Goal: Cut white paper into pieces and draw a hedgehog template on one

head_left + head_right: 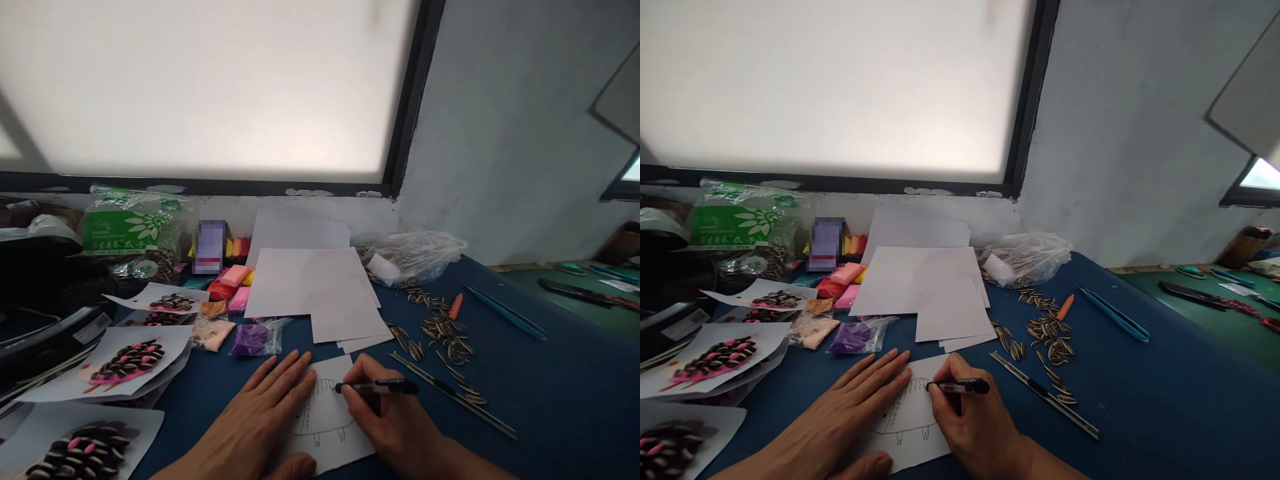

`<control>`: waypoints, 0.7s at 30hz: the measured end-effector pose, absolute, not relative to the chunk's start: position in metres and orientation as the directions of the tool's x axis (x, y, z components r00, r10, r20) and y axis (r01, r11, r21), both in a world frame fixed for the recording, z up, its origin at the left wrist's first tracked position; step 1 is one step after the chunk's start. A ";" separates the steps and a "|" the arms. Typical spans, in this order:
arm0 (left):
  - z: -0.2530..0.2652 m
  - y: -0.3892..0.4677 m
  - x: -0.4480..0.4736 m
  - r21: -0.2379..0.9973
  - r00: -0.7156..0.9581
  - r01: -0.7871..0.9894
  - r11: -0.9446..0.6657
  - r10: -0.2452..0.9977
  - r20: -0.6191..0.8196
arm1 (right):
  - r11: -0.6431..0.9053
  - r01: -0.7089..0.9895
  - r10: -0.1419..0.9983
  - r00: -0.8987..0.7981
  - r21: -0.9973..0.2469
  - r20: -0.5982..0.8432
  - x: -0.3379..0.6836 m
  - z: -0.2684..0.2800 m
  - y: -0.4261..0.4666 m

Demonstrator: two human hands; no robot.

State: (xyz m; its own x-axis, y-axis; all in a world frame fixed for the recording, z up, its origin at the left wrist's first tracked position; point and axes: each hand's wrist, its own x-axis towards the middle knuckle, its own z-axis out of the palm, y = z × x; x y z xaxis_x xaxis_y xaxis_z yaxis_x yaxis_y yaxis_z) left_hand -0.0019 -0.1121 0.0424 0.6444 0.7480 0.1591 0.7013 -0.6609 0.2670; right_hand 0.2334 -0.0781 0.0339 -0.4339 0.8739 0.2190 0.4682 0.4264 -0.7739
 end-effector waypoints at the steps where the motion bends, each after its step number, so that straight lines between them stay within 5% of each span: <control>1: 0.044 -0.112 -0.001 0.270 0.643 0.701 -0.660 0.749 0.158 | 0.423 0.466 0.875 -0.433 -0.777 0.216 0.233 0.034 -0.078; 21: 0.044 -0.113 -0.001 0.304 0.619 0.706 -0.639 0.766 0.174 | 0.340 0.411 0.905 -0.388 -0.846 0.175 0.235 0.033 -0.080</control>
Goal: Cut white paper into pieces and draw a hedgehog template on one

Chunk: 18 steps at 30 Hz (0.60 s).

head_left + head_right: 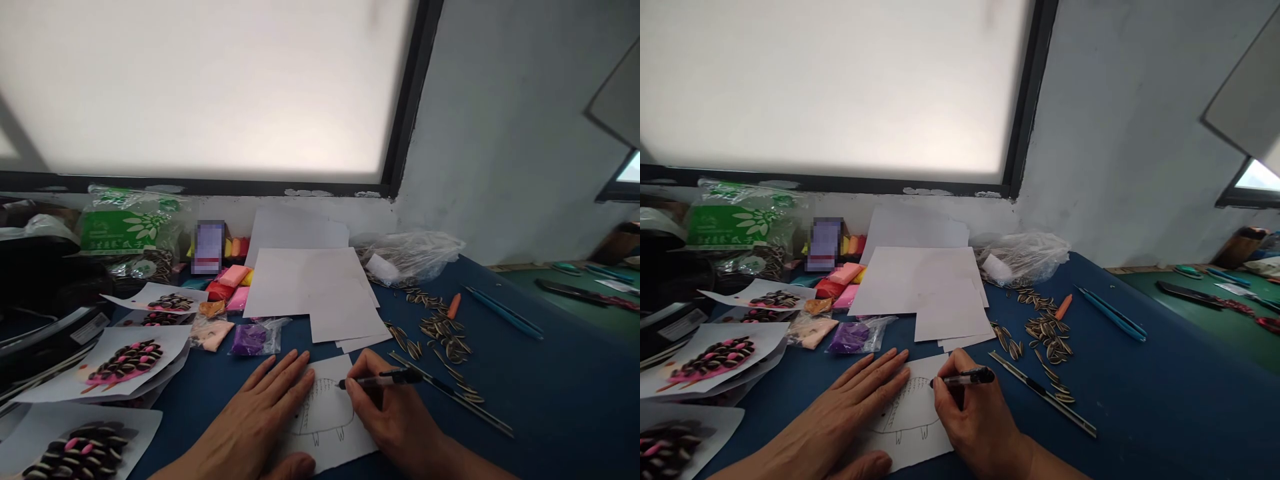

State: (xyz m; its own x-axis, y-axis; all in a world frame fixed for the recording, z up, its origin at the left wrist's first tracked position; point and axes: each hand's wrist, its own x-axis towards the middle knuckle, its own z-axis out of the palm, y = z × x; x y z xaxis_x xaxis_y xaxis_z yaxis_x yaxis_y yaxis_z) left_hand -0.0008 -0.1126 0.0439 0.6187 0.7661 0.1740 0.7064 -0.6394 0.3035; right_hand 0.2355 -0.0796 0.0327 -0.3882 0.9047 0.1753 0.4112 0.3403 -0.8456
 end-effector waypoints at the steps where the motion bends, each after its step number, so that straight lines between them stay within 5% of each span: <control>1: 0.044 -0.113 -0.001 0.304 0.622 0.701 -0.645 0.762 0.181 | 0.340 0.411 0.905 -0.388 -0.846 0.175 0.236 0.032 -0.080; 18: 0.037 -0.113 -0.001 0.276 0.602 0.717 -0.640 0.768 0.218 | 0.287 0.399 0.925 -0.351 -0.871 0.143 0.237 0.032 -0.075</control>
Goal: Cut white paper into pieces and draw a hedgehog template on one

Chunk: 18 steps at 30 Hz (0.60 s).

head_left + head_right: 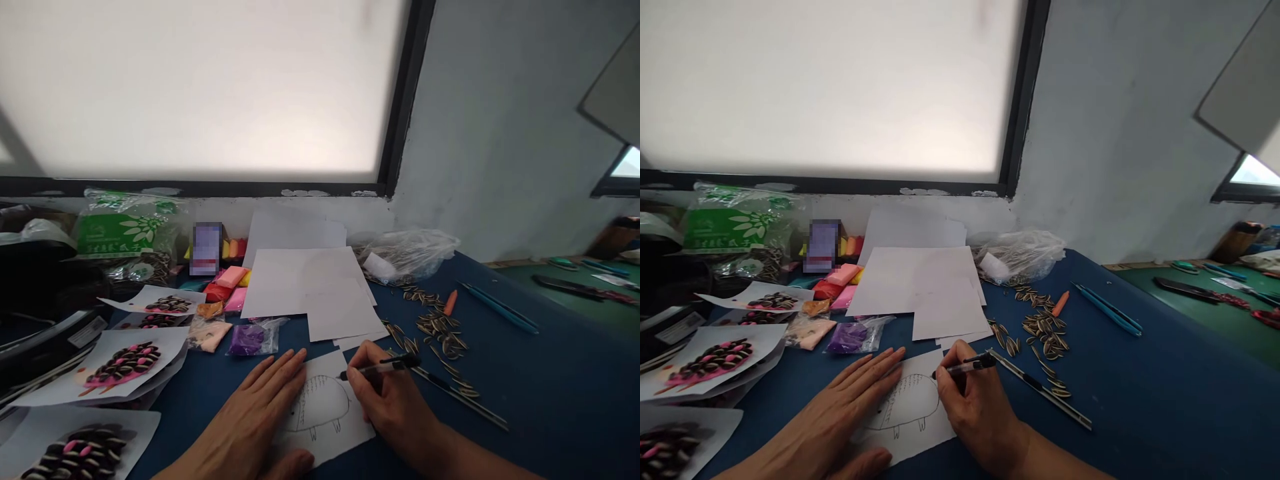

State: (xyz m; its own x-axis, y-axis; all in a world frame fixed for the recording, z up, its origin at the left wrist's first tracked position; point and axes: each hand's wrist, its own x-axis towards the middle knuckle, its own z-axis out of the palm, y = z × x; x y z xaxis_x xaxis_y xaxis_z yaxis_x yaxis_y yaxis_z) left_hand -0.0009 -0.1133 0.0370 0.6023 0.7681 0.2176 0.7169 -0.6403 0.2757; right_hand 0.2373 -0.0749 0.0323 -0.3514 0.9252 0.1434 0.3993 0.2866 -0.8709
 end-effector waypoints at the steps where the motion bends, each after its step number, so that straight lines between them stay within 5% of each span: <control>1: 0.037 -0.113 -0.001 0.274 0.605 0.715 -0.643 0.765 0.218 | 0.286 0.400 0.924 -0.354 -0.871 0.141 0.237 0.032 -0.075; 10: 0.042 -0.111 -0.003 0.302 0.633 0.693 -0.655 0.753 0.180 | 0.400 0.341 0.883 -0.392 -0.851 0.258 0.236 0.034 -0.078; 18: 0.039 -0.106 -0.002 0.333 0.634 0.695 -0.638 0.762 0.137 | 0.203 0.238 0.900 -0.428 -0.950 0.085 0.232 0.038 -0.084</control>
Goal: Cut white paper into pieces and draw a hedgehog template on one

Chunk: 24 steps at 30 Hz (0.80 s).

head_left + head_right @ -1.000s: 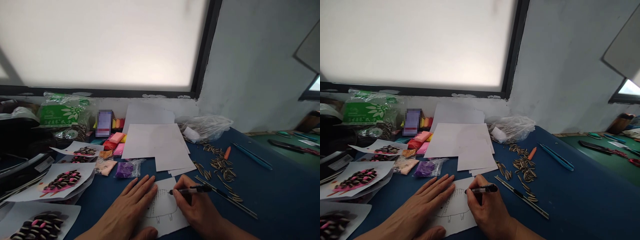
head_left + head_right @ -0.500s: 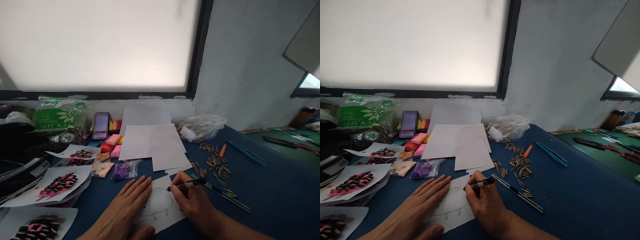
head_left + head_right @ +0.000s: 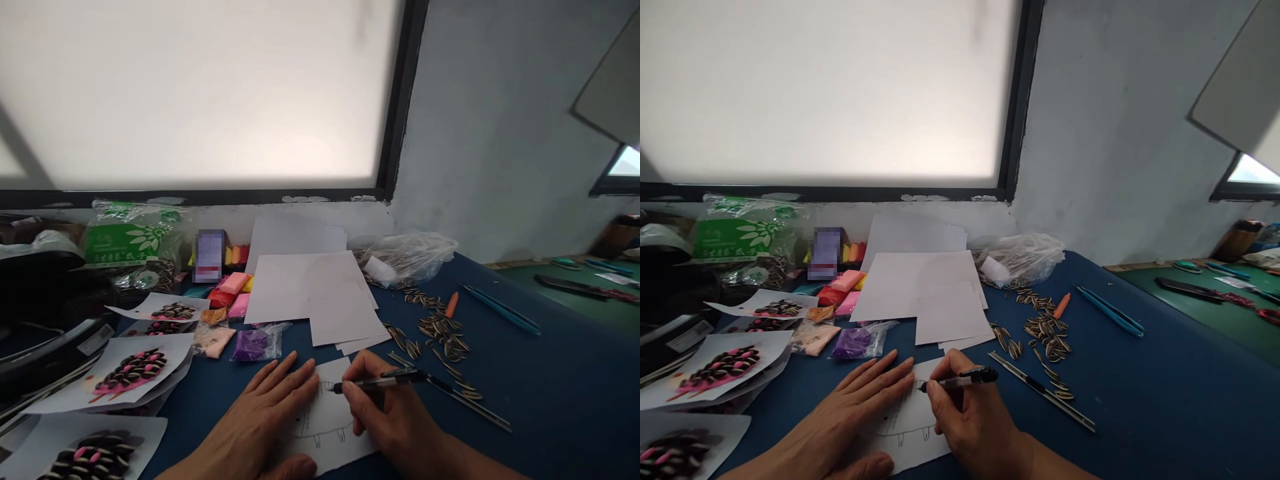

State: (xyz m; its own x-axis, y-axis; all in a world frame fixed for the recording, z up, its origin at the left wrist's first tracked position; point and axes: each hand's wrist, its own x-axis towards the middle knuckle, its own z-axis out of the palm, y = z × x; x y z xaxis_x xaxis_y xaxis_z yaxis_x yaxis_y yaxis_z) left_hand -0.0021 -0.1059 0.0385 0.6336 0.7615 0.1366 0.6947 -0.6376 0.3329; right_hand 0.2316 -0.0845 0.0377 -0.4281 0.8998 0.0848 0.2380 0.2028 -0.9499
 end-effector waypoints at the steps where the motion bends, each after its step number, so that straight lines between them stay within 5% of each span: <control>1: 0.038 -0.105 -0.003 0.336 0.633 0.694 -0.637 0.762 0.138 | 0.195 0.242 0.901 -0.428 -0.951 0.076 0.231 0.037 -0.085; 9: 0.033 -0.108 -0.008 0.328 0.580 0.706 -0.627 0.779 0.240 | 0.174 0.256 0.910 -0.411 -0.951 0.056 0.232 0.030 -0.081; 24: 0.041 -0.104 -0.006 0.301 0.608 0.744 -0.597 0.791 0.067 | 0.187 0.185 0.898 -0.431 -0.965 0.091 0.228 0.037 -0.089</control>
State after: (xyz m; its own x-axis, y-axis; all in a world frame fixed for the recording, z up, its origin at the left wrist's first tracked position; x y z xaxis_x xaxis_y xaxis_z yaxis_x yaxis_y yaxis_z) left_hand -0.0058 -0.1039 0.0410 0.6080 0.7911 0.0666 0.7438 -0.5970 0.3006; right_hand 0.2280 -0.0887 0.0369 -0.4312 0.8977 0.0909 0.1854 0.1867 -0.9648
